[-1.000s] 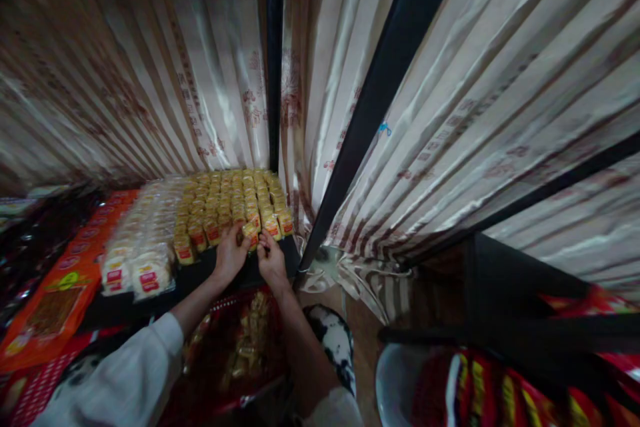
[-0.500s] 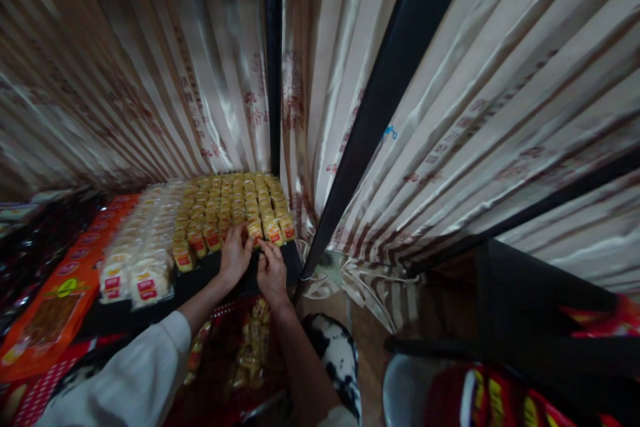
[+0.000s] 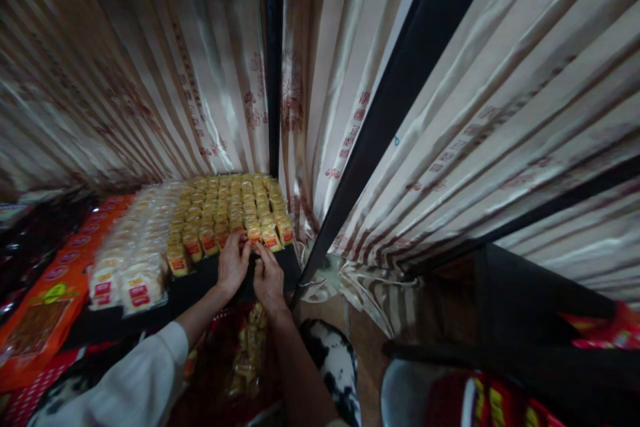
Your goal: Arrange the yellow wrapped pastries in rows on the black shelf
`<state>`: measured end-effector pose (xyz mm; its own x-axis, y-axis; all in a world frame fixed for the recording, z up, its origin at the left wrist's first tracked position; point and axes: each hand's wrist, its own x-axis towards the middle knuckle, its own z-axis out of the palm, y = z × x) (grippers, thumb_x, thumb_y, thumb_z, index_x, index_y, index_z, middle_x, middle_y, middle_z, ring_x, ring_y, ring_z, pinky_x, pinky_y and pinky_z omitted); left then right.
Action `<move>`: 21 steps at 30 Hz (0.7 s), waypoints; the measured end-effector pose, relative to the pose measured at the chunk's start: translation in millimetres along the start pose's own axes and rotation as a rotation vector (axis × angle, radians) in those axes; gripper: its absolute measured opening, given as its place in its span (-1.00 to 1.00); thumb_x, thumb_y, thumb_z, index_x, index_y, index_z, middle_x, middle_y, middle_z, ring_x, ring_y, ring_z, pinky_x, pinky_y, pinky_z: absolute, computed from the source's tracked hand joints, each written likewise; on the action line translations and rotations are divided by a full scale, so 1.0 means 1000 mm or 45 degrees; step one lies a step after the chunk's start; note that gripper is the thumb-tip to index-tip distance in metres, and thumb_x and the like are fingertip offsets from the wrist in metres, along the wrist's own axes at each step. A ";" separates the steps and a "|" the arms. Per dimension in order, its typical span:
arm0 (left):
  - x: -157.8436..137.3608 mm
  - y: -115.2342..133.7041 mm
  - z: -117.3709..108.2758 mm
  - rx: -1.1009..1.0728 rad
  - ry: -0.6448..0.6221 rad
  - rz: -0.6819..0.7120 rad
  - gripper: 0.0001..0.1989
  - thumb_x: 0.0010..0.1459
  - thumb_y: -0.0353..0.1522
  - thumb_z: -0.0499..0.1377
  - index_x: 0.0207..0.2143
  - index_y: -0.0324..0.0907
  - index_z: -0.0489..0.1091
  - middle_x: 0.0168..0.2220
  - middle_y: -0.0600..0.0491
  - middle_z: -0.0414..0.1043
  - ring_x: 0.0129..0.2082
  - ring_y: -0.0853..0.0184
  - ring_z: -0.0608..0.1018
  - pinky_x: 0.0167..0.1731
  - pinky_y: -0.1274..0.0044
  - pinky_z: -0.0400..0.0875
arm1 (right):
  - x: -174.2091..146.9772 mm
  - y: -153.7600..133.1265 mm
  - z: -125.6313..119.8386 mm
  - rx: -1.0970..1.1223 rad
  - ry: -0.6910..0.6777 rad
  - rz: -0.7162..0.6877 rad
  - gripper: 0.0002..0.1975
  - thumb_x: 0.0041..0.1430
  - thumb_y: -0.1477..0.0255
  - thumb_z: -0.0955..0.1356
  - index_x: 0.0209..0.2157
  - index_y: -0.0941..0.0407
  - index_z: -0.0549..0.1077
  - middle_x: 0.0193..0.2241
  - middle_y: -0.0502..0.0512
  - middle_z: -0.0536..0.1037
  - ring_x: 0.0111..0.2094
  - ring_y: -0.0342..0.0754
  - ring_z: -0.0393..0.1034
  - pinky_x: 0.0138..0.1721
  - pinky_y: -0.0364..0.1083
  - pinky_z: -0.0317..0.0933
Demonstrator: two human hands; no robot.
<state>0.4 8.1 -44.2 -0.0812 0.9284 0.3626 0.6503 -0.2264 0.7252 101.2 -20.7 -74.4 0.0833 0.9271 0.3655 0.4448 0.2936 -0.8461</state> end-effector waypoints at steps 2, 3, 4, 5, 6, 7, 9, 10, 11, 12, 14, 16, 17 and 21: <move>-0.004 -0.004 0.001 -0.012 0.004 0.048 -0.77 0.18 -0.39 -0.04 -0.11 -0.19 0.27 -0.20 -0.03 0.38 -0.21 0.32 0.48 -0.19 0.44 0.42 | -0.001 -0.001 0.001 -0.053 0.003 -0.023 -0.49 0.07 0.61 0.15 0.06 0.06 0.32 -0.01 0.09 0.44 0.00 -0.11 0.33 0.06 -0.06 0.22; -0.005 -0.005 0.001 -0.014 0.003 0.072 -0.75 0.19 -0.38 -0.04 -0.10 -0.19 0.27 -0.20 -0.04 0.38 -0.20 0.32 0.48 -0.19 0.45 0.42 | -0.002 -0.001 0.002 -0.077 0.009 -0.025 -0.48 0.06 0.62 0.15 0.07 0.06 0.31 0.01 0.08 0.43 0.02 -0.10 0.31 0.06 -0.06 0.21; -0.007 -0.007 0.002 -0.009 -0.001 0.092 -0.74 0.20 -0.37 -0.05 -0.09 -0.20 0.27 -0.20 -0.04 0.38 -0.19 0.33 0.48 -0.19 0.45 0.43 | -0.002 -0.001 0.003 -0.095 0.014 -0.020 -0.47 0.05 0.63 0.15 0.07 0.05 0.31 0.02 0.08 0.42 0.04 -0.10 0.29 0.07 -0.05 0.21; -0.008 -0.009 0.002 0.003 -0.007 0.110 -0.74 0.20 -0.36 -0.06 -0.09 -0.19 0.28 -0.20 -0.04 0.39 -0.19 0.33 0.48 -0.19 0.46 0.43 | -0.002 0.000 0.004 -0.108 0.015 -0.012 -0.45 0.05 0.64 0.14 0.08 0.05 0.30 0.04 0.07 0.40 0.05 -0.10 0.28 0.06 -0.06 0.22; -0.010 -0.010 0.003 0.021 -0.015 0.130 -0.73 0.21 -0.37 -0.07 -0.09 -0.19 0.30 -0.21 -0.04 0.39 -0.18 0.33 0.49 -0.17 0.46 0.43 | -0.003 0.000 0.005 -0.121 0.019 -0.005 -0.44 0.04 0.64 0.14 0.08 0.04 0.30 0.04 0.07 0.40 0.05 -0.10 0.28 0.05 -0.06 0.23; -0.011 -0.011 0.003 0.043 -0.026 0.149 -0.72 0.21 -0.38 -0.08 -0.10 -0.19 0.31 -0.20 -0.04 0.39 -0.17 0.33 0.49 -0.16 0.46 0.43 | -0.003 0.000 0.006 -0.135 0.023 0.000 -0.44 0.04 0.65 0.14 0.09 0.04 0.29 0.04 0.07 0.39 0.06 -0.10 0.27 0.05 -0.06 0.23; -0.013 -0.013 0.005 0.081 -0.054 0.178 -0.69 0.21 -0.40 -0.10 -0.07 -0.19 0.32 -0.17 -0.05 0.39 -0.16 0.34 0.48 -0.13 0.47 0.42 | -0.002 0.001 0.008 -0.175 0.031 0.001 -0.42 0.02 0.66 0.14 0.09 0.05 0.30 0.03 0.08 0.40 0.05 -0.10 0.27 0.07 -0.06 0.21; -0.014 -0.013 0.005 0.090 -0.065 0.184 -0.68 0.21 -0.41 -0.11 -0.05 -0.20 0.31 -0.16 -0.06 0.39 -0.15 0.34 0.48 -0.11 0.47 0.41 | -0.002 0.000 0.009 -0.201 0.034 0.001 -0.42 0.02 0.67 0.14 0.08 0.06 0.30 0.02 0.09 0.41 0.05 -0.10 0.26 0.09 -0.05 0.19; -0.014 -0.014 0.006 0.093 -0.075 0.184 -0.67 0.21 -0.40 -0.12 -0.04 -0.22 0.31 -0.15 -0.07 0.38 -0.14 0.33 0.48 -0.10 0.47 0.41 | -0.002 0.000 0.009 -0.226 0.035 0.004 -0.42 0.01 0.67 0.14 0.08 0.06 0.31 0.01 0.10 0.41 0.05 -0.10 0.26 0.10 -0.05 0.17; -0.015 -0.015 0.006 0.095 -0.085 0.180 -0.65 0.21 -0.40 -0.12 -0.03 -0.24 0.30 -0.14 -0.08 0.38 -0.12 0.33 0.48 -0.08 0.46 0.40 | -0.001 -0.001 0.009 -0.246 0.030 0.010 -0.41 0.00 0.68 0.14 0.09 0.07 0.30 0.01 0.10 0.41 0.05 -0.10 0.26 0.10 -0.05 0.16; -0.016 -0.016 0.007 0.097 -0.104 0.164 -0.63 0.21 -0.40 -0.14 -0.01 -0.25 0.30 -0.11 -0.10 0.37 -0.10 0.31 0.47 -0.06 0.45 0.39 | -0.001 -0.003 0.010 -0.272 0.011 0.026 -0.40 0.00 0.68 0.14 0.10 0.06 0.29 0.01 0.10 0.40 0.05 -0.10 0.25 0.10 -0.06 0.16; -0.017 -0.018 0.007 0.089 -0.133 0.154 -0.62 0.20 -0.41 -0.14 0.02 -0.24 0.28 -0.08 -0.10 0.35 -0.07 0.32 0.45 -0.04 0.45 0.38 | 0.000 -0.004 0.010 -0.288 -0.008 0.042 -0.41 0.03 0.66 0.14 0.11 0.05 0.27 0.01 0.10 0.39 0.05 -0.09 0.24 0.10 -0.05 0.15; -0.017 -0.018 0.007 0.084 -0.151 0.149 -0.61 0.20 -0.41 -0.14 0.03 -0.22 0.27 -0.06 -0.09 0.34 -0.06 0.32 0.45 -0.03 0.46 0.37 | 0.000 -0.004 0.010 -0.291 -0.016 0.048 -0.42 0.04 0.65 0.15 0.11 0.05 0.27 0.02 0.11 0.39 0.06 -0.08 0.24 0.10 -0.05 0.16; -0.015 -0.016 0.006 0.092 -0.213 0.126 -0.60 0.18 -0.44 -0.13 0.03 -0.25 0.27 -0.04 -0.11 0.33 -0.05 0.31 0.44 -0.01 0.45 0.36 | -0.001 -0.002 0.011 -0.276 -0.018 0.026 -0.46 0.06 0.62 0.15 0.09 0.06 0.30 0.00 0.13 0.40 0.05 -0.06 0.24 0.10 -0.02 0.15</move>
<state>-4.1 -0.1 -65.1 0.1080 0.9401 0.3233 0.7017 -0.3025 0.6451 90.2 -19.7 -77.6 0.0821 0.9359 0.3424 0.6244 0.2195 -0.7496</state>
